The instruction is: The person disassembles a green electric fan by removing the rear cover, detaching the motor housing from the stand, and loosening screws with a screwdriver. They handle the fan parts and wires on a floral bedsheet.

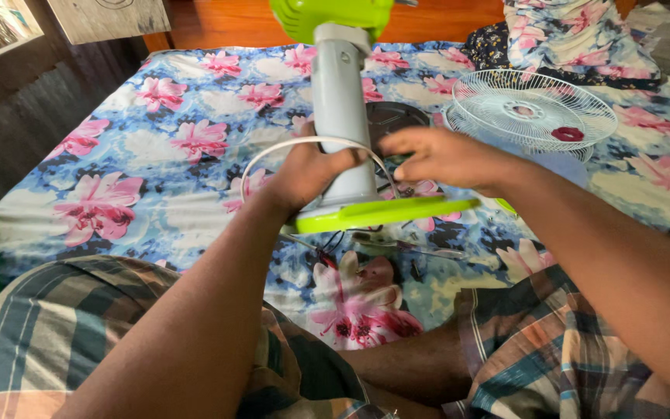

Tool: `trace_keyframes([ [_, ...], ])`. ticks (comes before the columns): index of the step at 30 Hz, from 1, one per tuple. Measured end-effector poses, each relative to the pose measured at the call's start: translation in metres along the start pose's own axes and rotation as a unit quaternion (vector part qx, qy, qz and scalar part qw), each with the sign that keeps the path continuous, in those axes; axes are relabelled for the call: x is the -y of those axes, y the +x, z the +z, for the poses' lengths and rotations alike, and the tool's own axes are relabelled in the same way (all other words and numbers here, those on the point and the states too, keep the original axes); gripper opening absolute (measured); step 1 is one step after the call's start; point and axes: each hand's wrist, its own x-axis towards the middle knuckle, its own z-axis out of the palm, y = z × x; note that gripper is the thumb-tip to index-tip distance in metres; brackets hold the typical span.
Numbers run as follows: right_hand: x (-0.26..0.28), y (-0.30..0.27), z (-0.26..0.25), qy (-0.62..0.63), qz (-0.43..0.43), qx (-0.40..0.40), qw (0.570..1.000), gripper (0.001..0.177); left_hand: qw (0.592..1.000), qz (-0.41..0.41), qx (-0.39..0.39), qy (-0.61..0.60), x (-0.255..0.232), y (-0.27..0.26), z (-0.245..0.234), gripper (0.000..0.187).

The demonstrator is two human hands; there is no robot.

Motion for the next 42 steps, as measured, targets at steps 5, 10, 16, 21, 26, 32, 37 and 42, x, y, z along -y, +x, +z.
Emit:
trace_keyframes([
  [5,-0.021,-0.002,0.012,-0.178,0.039,-0.025,0.983,0.022,0.999,-0.026,0.021,0.026,0.003,-0.006,0.004,0.043],
  [10,-0.006,-0.014,-0.023,-0.229,-0.104,-0.352,0.901,0.013,0.999,-0.024,-0.022,0.007,0.013,0.0,0.008,0.068],
  [16,0.121,0.031,-0.022,-0.257,-0.213,-0.319,0.887,0.031,0.998,-0.013,0.013,-0.057,0.018,-0.001,0.008,0.065],
  [21,0.135,0.058,0.029,-0.035,-0.473,0.024,0.88,0.032,0.999,-0.032,-0.021,-0.035,0.02,-0.003,0.003,0.066],
  [26,0.063,0.016,0.003,-0.097,-0.284,-0.188,0.935,0.019,0.998,-0.025,-0.021,-0.05,0.016,-0.001,0.003,0.061],
  [32,-0.016,-0.027,-0.02,0.027,0.161,-0.222,0.961,0.031,0.995,-0.054,-0.083,-0.015,0.005,-0.002,-0.002,0.064],
  [37,-0.034,-0.032,-0.027,0.323,0.321,-0.08,0.887,0.048,0.992,-0.014,-0.122,-0.018,-0.004,-0.001,0.0,0.069],
  [42,-0.027,-0.032,-0.023,0.361,0.185,-0.096,0.909,0.036,0.989,-0.009,-0.148,-0.02,-0.012,-0.003,-0.006,0.074],
])
